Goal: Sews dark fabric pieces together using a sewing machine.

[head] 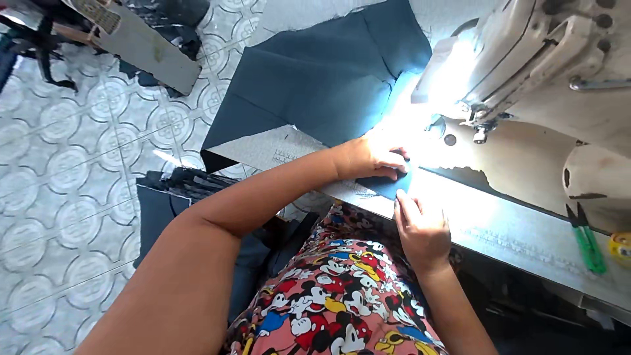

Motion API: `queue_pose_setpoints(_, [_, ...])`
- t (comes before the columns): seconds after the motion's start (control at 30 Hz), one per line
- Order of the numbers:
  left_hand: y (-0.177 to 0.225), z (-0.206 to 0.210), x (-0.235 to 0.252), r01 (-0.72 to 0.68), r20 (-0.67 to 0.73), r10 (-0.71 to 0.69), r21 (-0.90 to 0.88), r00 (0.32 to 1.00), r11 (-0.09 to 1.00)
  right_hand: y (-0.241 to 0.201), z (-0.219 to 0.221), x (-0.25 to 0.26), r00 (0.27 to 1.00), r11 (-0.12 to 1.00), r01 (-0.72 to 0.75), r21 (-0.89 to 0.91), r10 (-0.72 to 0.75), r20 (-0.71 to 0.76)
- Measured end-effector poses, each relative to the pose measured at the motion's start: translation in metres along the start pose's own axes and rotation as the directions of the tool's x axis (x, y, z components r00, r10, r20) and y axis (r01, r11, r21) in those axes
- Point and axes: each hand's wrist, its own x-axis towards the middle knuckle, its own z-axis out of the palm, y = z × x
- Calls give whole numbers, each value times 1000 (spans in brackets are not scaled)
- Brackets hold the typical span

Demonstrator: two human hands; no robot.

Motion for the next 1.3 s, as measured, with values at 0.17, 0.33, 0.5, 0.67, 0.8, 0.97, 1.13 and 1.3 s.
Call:
queue_pose_setpoints(0.17, [-21,2,10,-14,-44,14,-12,999,1000,11,7,18,999,1000,25,-7,-25,-26])
queue_pose_setpoints(0.33, [-44,-1,26,-7,-23,7,40,1000,999,23,12,45,996,999,34,-6,-34,-88])
queue_pose_setpoints(0.5, [-58,-2,34,69,38,-72,74,997,995,30,19,57,993,999,14,-29,-17,-121])
queue_pose_setpoints(0.67, [-38,-3,32,100,-38,-96,130,995,986,29,19,54,993,1000,12,-25,-14,-114])
queue_pose_setpoints(0.8, [2,7,16,274,-112,-261,126,959,954,23,14,41,996,997,20,-71,-25,-81])
queue_pose_setpoints(0.97, [3,9,7,288,-115,-281,44,953,957,22,12,39,997,998,22,-64,-27,-74])
queue_pose_setpoints(1.13, [2,7,8,277,-108,-272,39,956,960,23,12,44,996,996,28,-82,-34,-78])
queue_pose_setpoints(1.3, [2,6,7,270,-110,-263,50,958,962,24,12,44,994,991,31,-128,-44,-103])
